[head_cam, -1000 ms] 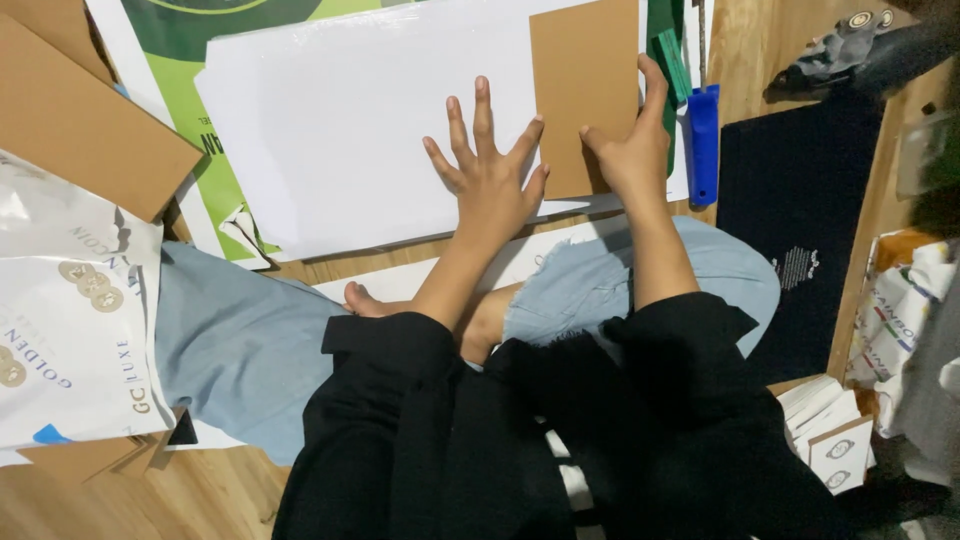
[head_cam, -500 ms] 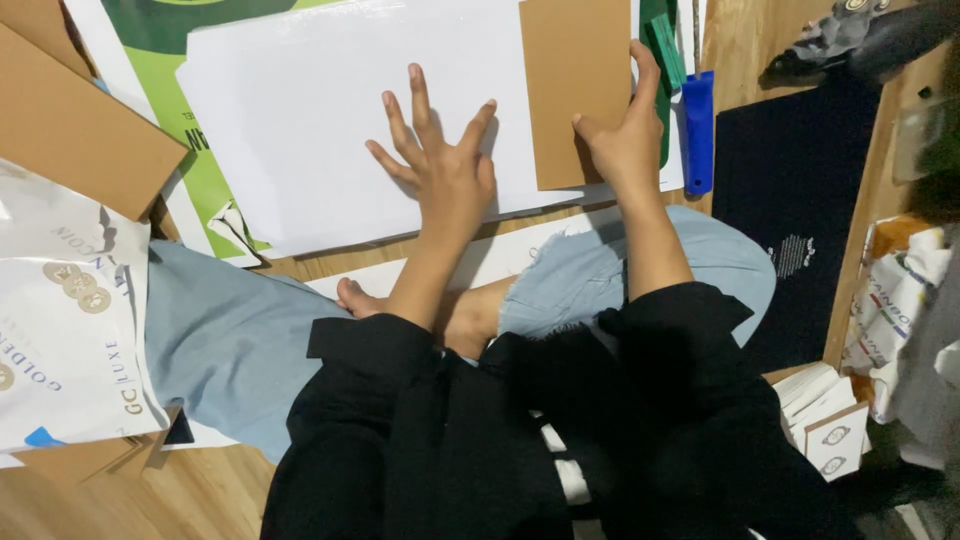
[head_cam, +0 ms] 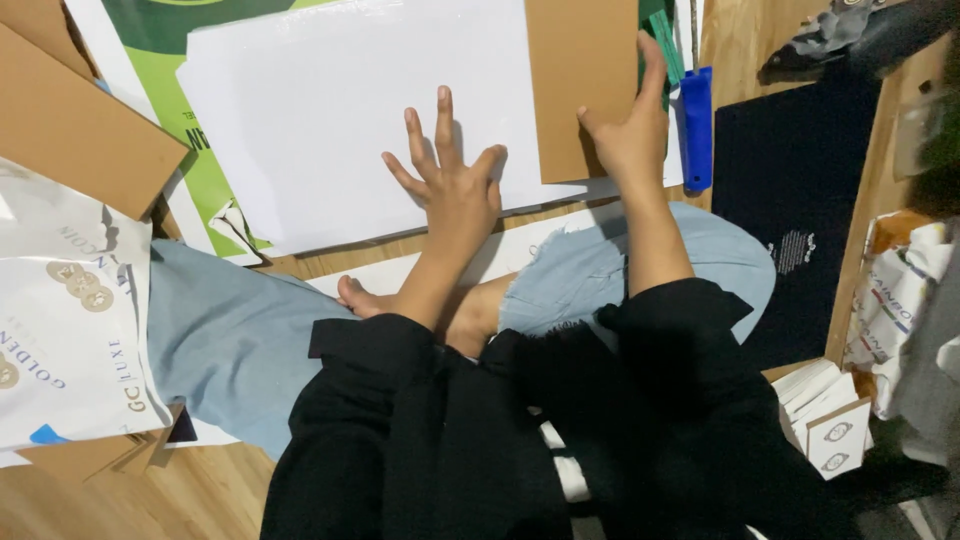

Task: Applying a white coating or adhesive to a board using a roller and then mounting cardboard pieces onto it.

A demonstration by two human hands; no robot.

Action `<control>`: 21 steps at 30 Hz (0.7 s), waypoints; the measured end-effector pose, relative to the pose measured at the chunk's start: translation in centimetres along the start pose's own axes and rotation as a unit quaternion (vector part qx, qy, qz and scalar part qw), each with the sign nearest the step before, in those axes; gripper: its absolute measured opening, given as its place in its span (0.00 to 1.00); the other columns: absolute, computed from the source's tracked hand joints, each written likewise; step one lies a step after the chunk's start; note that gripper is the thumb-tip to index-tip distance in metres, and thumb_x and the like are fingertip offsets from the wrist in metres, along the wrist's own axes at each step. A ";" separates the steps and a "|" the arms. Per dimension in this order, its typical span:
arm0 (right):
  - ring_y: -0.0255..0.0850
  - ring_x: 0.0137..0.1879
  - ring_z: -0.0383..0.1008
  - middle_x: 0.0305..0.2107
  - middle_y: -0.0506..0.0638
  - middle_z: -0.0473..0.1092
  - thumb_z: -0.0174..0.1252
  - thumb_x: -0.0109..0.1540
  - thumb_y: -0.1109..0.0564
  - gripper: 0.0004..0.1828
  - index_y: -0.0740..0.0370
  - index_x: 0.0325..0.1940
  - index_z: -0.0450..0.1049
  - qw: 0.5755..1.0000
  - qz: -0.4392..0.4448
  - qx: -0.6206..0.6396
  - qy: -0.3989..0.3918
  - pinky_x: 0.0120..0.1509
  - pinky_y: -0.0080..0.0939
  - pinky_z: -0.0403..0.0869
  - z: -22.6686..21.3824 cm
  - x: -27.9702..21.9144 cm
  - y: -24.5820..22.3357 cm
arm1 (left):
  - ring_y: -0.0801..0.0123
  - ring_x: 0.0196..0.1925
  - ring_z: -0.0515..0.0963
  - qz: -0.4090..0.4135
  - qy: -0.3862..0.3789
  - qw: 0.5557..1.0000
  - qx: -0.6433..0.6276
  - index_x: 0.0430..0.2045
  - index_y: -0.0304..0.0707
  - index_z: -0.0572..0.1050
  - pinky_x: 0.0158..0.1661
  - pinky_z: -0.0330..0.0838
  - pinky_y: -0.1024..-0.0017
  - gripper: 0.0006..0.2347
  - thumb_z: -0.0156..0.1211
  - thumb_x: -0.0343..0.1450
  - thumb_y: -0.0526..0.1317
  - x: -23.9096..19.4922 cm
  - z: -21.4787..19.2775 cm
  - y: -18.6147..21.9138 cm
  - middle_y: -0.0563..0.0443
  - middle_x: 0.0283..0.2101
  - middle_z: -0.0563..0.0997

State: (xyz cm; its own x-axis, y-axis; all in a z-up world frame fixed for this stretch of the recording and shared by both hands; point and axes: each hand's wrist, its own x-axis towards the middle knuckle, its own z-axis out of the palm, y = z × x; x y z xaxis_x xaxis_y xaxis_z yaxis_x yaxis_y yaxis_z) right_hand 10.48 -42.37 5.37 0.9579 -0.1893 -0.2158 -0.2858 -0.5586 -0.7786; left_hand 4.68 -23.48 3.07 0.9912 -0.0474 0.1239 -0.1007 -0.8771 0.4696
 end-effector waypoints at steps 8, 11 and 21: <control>0.51 0.55 0.72 0.55 0.56 0.65 0.62 0.55 0.62 0.41 0.42 0.63 0.47 0.999 -0.030 0.028 0.003 0.52 0.43 0.74 -0.1 0.2 1.3 | 0.44 0.72 0.34 -0.009 0.013 1.000 0.010 0.22 0.60 0.74 0.59 0.31 0.26 0.14 0.61 0.59 0.28 0.1 -0.5 -0.3 0.48 0.70 0.39; 0.50 0.52 0.74 0.52 0.54 0.68 0.60 0.54 0.60 0.40 0.40 0.62 0.47 1.000 -0.019 0.010 0.007 0.48 0.43 0.73 0.0 0.1 0.9 | 0.45 0.71 0.33 -0.001 0.015 1.000 0.011 0.25 0.62 0.76 0.59 0.30 0.26 0.13 0.62 0.62 0.30 -0.1 -0.5 -0.2 0.47 0.70 0.38; 0.50 0.52 0.74 0.51 0.55 0.69 0.61 0.55 0.59 0.39 0.40 0.62 0.47 1.000 -0.007 0.022 0.003 0.48 0.46 0.73 0.2 -0.2 1.2 | 0.42 0.71 0.32 0.062 -0.027 0.998 -0.005 0.34 0.66 0.76 0.59 0.28 0.29 0.17 0.60 0.61 0.30 -2.0 0.0 1.2 0.46 0.70 0.36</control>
State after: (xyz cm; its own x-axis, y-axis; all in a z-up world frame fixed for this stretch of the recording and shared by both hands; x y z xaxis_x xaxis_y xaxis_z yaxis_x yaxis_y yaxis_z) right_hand 9.97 -42.90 4.36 0.9616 -0.1871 -0.2008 -0.2706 -0.5254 -0.8067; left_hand 2.60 -24.46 3.37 0.9741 -0.1810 0.1353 -0.2236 -0.8581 0.4622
